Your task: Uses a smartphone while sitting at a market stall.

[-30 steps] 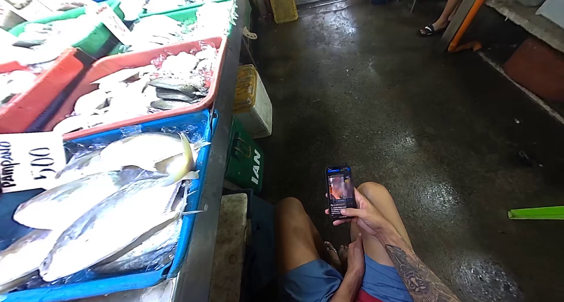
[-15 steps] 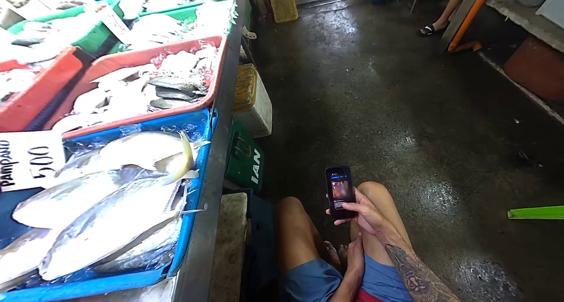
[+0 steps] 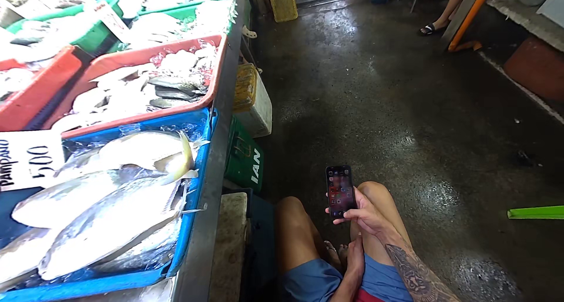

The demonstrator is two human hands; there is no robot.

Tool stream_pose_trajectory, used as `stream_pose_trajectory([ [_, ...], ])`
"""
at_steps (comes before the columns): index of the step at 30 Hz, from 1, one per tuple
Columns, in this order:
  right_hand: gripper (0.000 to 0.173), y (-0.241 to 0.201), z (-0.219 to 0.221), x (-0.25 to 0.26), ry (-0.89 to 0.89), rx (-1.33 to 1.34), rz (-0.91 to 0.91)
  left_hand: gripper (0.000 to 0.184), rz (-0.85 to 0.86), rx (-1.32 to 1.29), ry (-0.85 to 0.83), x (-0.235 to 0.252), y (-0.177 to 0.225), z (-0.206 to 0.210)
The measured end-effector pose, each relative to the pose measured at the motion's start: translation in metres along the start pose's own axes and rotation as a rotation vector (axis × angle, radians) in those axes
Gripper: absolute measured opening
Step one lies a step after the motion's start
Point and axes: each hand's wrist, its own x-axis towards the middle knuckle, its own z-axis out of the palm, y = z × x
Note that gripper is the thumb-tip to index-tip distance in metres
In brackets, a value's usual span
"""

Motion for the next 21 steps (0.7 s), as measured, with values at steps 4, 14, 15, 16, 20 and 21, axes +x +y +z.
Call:
stream_pose_trajectory([
  [4,0.089,0.0003,-0.0016,0.0007,-0.007,0.017,0.002,0.060,0.000,0.027,-0.005,-0.0019,0.0004,-0.0007],
  [14,0.090,0.0003,-0.0025,0.0013,-0.031,0.032,0.003,0.058,-0.002,0.008,0.000,-0.0024,0.0011,-0.0007],
  [15,0.090,0.0001,-0.0024,0.0013,-0.031,0.034,0.003,0.058,-0.001,0.016,0.000,-0.0027,0.0017,-0.0008],
  [16,0.090,0.0000,-0.0024,0.0011,-0.031,0.035,0.005,0.058,-0.002,0.023,-0.001,-0.0028,0.0022,-0.0008],
  [20,0.090,-0.0021,-0.0009,0.0000,-0.015,0.028,0.022,0.058,-0.020,-0.014,-0.001,-0.0012,0.0020,0.0004],
  [21,0.090,-0.0020,-0.0009,0.0001,-0.014,0.026,0.025,0.058,-0.021,-0.019,-0.004,-0.0013,0.0026,0.0002],
])
